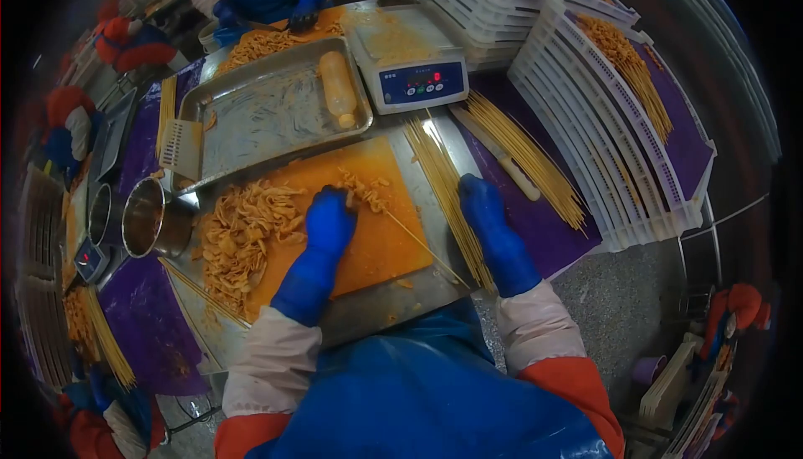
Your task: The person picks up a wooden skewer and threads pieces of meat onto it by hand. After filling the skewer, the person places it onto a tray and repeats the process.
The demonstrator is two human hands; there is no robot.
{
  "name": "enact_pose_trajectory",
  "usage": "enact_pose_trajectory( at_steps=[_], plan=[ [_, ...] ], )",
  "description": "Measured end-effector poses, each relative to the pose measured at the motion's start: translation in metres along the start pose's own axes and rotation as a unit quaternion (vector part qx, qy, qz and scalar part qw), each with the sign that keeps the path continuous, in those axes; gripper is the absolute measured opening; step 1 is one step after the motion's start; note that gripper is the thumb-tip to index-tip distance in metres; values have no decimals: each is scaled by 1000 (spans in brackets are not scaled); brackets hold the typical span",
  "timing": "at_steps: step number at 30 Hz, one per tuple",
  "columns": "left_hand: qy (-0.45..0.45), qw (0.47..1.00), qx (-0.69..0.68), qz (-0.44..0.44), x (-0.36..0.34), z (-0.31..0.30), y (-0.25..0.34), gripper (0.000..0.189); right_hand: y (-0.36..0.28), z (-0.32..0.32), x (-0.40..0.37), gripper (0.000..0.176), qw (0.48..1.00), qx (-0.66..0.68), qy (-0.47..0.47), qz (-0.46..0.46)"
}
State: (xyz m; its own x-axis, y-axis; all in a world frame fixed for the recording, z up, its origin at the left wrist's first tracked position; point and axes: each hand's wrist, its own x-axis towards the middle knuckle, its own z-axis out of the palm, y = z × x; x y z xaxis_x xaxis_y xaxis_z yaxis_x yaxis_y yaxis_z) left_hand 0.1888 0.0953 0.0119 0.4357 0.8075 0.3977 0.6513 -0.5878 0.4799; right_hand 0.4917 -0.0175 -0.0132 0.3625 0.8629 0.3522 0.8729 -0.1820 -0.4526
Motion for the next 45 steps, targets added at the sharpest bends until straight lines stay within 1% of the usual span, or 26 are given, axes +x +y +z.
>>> enact_pose_trajectory(
  at_steps=[1,2,4,5,6,8,9,10,11,12,13,14,15,16,18,21,24,27,30,31,34,36,37,40,43,45],
  plan=[
    [-3,999,36,0,2,18,-14,15,0,-2,-1,15,1000,-3,12,-6],
    [-6,997,73,0,4,27,-24,15,-4,-11,-2,11,998,-3,-51,43],
    [-31,998,43,-20,4,21,-31,13,-22,-26,-10,22,983,177,5,51],
    [-42,998,31,-32,2,17,-34,13,-33,-34,-13,29,961,268,32,52],
    [-59,994,-53,-77,0,1,-23,12,-45,-45,-17,44,947,318,14,47],
    [-94,957,-219,-163,-15,-39,8,13,-96,-87,-30,44,938,346,10,29],
    [-99,934,-278,-200,-37,-44,10,13,-120,-109,-55,41,961,271,-22,-46],
    [-98,906,-338,-237,-63,-50,13,14,-125,-111,-68,29,960,260,-50,-87],
    [-94,871,-396,-276,-85,-54,14,15,-124,-108,-82,24,961,239,-108,-87],
    [-76,926,-294,-227,-103,-54,13,17,-121,-102,-98,19,958,218,-167,-88],
    [-57,966,-185,-172,-119,-51,8,18,-112,-88,-114,16,963,157,-196,-94],
    [-35,990,-74,-111,-129,-49,2,20,-101,-80,-129,17,958,156,-224,-87],
    [-43,989,-83,-115,-131,-53,2,21,-99,-80,-135,18,953,153,-249,-78],
    [-39,991,-64,-111,-132,-55,2,21,-98,-80,-145,18,947,150,-276,-65],
    [-27,994,-31,-97,-126,-56,8,22,-102,-79,-156,19,949,177,-257,-48],
    [-40,998,-31,-49,-121,-48,8,24,-111,-76,-157,20,955,179,-236,-24],
    [-82,991,-67,-86,-118,-48,5,24,-113,-75,-160,21,957,167,-235,-13],
    [-48,994,-55,-76,-116,-48,7,20,-109,-80,-159,21,959,174,-223,0],
    [-51,993,-54,-94,-107,-52,22,18,-109,-79,-154,20,959,186,-213,8],
    [-63,994,-41,-78,-110,-50,20,18,-110,-78,-154,20,959,189,-209,12],
    [-84,996,-11,-34,-108,-41,14,19,-113,-75,-147,23,967,137,-213,-23],
    [-93,995,2,-27,-107,-43,17,25,-121,-84,-139,24,964,88,-249,-43],
    [-88,996,1,-20,-108,-43,17,24,-125,-86,-136,25,960,65,-267,-53],
    [-82,997,-16,-2,-108,-41,19,21,-129,-52,-139,23,966,168,-190,-57],
    [-69,996,-49,-24,-115,-40,13,20,-124,-16,-131,22,956,227,-184,-38],
    [-45,995,-71,-61,-118,-44,10,20,-115,-17,-132,22,946,244,-204,-63]
  ],
)
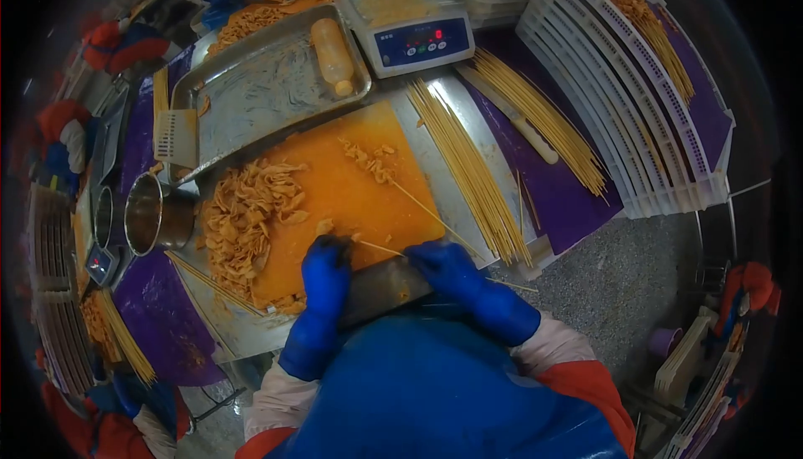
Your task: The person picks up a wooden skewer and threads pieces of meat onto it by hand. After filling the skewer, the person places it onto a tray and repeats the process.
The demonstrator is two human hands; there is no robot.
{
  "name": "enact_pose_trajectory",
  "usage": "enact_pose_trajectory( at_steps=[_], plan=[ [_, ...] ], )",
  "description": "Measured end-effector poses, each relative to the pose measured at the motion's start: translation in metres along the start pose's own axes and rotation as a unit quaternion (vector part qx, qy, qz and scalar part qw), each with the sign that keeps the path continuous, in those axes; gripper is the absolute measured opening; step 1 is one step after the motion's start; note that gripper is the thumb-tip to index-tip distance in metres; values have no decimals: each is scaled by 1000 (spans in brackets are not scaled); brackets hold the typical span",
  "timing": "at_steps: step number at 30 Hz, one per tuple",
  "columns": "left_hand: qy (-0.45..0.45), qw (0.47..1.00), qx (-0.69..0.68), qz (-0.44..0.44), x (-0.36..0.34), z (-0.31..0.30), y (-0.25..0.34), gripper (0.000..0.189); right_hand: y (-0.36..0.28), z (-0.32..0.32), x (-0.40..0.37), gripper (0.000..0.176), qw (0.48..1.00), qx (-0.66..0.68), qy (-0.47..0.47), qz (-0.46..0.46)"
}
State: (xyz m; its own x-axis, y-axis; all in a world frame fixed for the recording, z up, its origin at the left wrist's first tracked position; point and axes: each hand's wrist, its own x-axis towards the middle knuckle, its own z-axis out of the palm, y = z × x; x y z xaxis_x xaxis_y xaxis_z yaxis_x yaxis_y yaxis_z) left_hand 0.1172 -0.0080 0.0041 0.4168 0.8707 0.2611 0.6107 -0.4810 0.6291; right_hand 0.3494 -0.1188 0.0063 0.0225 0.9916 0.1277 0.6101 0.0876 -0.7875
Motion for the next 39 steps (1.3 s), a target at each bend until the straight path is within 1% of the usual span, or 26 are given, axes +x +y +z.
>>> enact_pose_trajectory(
  at_steps=[4,7,9,12,14,19,22,24,27,30,31,34,36,39],
  plan=[
    [-7,1000,-17,-11,-2,-1,3,22,5,3,-10,22,999,-18,-35,-8],
    [-16,1000,-18,-11,1,-1,2,25,0,9,-8,23,1000,-22,-5,-11],
    [-7,1000,-14,-3,0,-2,1,26,-6,11,-7,23,999,-44,-2,-13],
    [-38,999,20,-18,1,-2,5,27,-22,12,-5,24,998,-67,-6,-20],
    [-30,999,15,-21,-2,1,2,27,-26,11,-3,24,997,-74,-5,-20],
    [-19,1000,15,-20,-1,-1,3,29,-18,18,-11,26,997,-72,28,-9],
    [-29,999,16,-19,0,-2,7,27,-19,31,-9,25,998,-37,43,-19],
    [-21,999,31,-5,0,0,2,26,-24,34,-2,25,998,-38,38,-18],
    [23,999,-12,-23,-4,0,-5,22,-20,31,1,25,999,-31,30,-29],
    [13,999,-24,-46,-9,-5,-4,15,-13,20,4,24,998,-22,5,-61],
    [10,998,-28,-52,-13,-7,-1,15,-13,17,2,24,997,-17,-9,-72],
    [10,998,-29,-46,-7,-11,3,18,-2,16,6,23,995,-19,-3,-93],
    [7,999,-20,-34,-11,-10,0,23,-5,9,10,23,994,-43,-21,-102],
    [-11,1000,-12,-26,-11,-10,0,23,-5,1,18,26,989,-57,-49,-129]
  ],
)
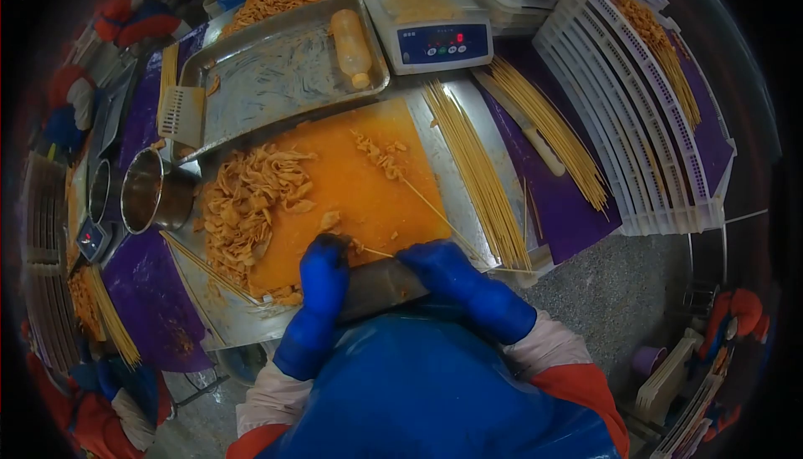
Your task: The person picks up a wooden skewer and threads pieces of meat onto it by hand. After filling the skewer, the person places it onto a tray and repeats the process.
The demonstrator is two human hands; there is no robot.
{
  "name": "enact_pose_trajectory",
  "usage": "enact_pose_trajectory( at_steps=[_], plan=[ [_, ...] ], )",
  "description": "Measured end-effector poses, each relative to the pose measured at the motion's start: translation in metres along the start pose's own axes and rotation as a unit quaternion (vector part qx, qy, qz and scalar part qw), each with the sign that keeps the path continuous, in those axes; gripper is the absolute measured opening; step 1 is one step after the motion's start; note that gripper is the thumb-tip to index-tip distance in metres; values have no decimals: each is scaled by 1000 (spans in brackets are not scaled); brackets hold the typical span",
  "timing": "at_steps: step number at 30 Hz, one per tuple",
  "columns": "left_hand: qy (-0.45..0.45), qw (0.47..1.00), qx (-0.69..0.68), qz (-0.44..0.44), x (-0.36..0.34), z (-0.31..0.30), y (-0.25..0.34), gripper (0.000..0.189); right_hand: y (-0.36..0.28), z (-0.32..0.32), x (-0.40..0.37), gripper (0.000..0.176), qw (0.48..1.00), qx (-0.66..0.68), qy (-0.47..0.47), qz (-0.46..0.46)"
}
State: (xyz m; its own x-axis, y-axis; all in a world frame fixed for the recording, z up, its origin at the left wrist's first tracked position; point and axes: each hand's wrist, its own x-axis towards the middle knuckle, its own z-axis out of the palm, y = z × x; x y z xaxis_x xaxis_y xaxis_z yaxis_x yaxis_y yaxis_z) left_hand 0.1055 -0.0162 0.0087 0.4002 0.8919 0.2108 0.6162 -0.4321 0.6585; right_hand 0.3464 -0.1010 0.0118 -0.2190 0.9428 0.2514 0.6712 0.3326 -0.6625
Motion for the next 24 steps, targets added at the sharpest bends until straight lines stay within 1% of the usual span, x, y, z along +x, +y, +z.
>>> enact_pose_trajectory(
  at_steps=[1,4,6,7,9,12,15,16,17,19,22,24],
  plan=[
    [-4,1000,15,14,-1,1,-2,21,2,-2,5,28,1000,0,-8,-15],
    [-16,997,52,57,-2,1,-9,17,-4,-20,18,26,997,-50,-63,-20],
    [-29,994,63,87,1,-1,-7,17,-21,-24,25,23,994,-80,-78,-9],
    [-48,993,73,85,2,-3,-5,17,-27,-22,29,22,992,-95,-85,-4],
    [-86,988,95,82,8,-8,0,17,-24,6,24,18,997,-55,-57,24],
    [-117,990,27,71,20,-14,-15,14,-20,22,13,18,999,-9,-8,43],
    [64,997,-19,31,49,-23,-2,12,-20,15,8,20,996,8,49,72],
    [-31,999,27,11,49,-17,-19,16,-19,10,2,20,993,7,71,88],
    [-17,999,35,17,40,-9,-29,18,-17,8,-5,20,993,4,74,88],
    [14,998,52,30,33,-6,-27,22,-14,6,-13,21,993,-2,81,85],
    [16,999,33,-27,21,-9,-13,23,-23,6,-11,20,994,14,79,76],
    [15,999,33,-38,16,-11,-13,23,-23,19,-3,21,994,-7,57,91]
  ],
)
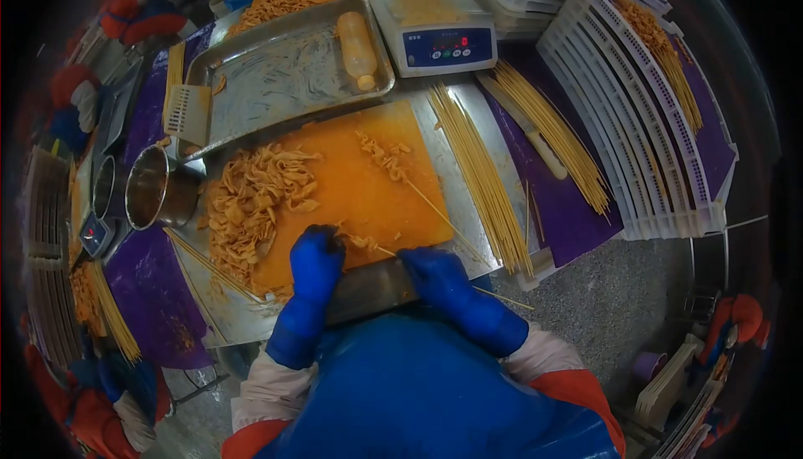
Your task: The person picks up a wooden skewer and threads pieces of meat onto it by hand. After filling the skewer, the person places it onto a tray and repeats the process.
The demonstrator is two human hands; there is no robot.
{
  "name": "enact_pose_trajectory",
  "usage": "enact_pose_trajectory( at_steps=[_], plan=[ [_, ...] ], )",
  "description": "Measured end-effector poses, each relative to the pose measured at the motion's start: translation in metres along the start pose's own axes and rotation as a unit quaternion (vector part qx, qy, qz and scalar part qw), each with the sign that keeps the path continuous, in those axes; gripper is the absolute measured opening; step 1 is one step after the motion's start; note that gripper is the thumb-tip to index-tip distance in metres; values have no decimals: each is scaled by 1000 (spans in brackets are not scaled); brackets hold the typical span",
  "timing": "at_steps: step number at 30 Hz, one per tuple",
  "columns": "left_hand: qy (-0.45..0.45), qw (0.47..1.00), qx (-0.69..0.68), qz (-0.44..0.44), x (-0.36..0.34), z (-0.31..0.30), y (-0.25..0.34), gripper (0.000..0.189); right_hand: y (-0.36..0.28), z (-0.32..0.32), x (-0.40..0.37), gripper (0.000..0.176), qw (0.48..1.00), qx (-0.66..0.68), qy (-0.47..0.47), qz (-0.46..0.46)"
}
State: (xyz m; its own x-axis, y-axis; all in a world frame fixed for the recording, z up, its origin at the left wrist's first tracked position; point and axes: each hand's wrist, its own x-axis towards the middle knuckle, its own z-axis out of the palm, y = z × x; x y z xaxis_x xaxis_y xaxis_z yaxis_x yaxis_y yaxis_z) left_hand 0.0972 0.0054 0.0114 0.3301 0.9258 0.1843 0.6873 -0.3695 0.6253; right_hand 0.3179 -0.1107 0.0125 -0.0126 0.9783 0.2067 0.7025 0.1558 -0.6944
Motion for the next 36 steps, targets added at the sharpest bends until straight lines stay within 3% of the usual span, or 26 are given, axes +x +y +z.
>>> enact_pose_trajectory(
  at_steps=[4,7,13,16,19,22,25,28,34,36],
  plan=[
    [-13,997,66,37,-10,-12,-11,24,-1,9,13,22,1000,-15,4,-8],
    [-4,990,114,88,-13,-19,-15,14,-2,3,13,23,999,-35,-8,-6],
    [2,992,116,58,-7,-17,-5,6,-12,4,12,20,998,-67,-17,3],
    [23,999,30,31,-5,0,-13,5,-22,-2,19,16,995,-87,-53,3],
    [38,998,19,55,-8,4,-12,6,-20,15,29,12,995,-95,-25,-13],
    [19,997,38,65,-9,2,-16,9,-9,25,38,16,999,-25,29,-17],
    [76,995,18,63,-13,3,-17,10,-4,14,30,20,998,32,16,-45],
    [28,999,30,-4,-12,0,-15,8,5,13,20,25,998,0,-15,-64],
    [42,997,9,58,-9,0,-12,10,-18,5,28,20,990,-109,-79,-44],
    [25,997,32,59,-9,1,-11,10,-18,18,31,18,993,-88,-61,-54]
  ],
)
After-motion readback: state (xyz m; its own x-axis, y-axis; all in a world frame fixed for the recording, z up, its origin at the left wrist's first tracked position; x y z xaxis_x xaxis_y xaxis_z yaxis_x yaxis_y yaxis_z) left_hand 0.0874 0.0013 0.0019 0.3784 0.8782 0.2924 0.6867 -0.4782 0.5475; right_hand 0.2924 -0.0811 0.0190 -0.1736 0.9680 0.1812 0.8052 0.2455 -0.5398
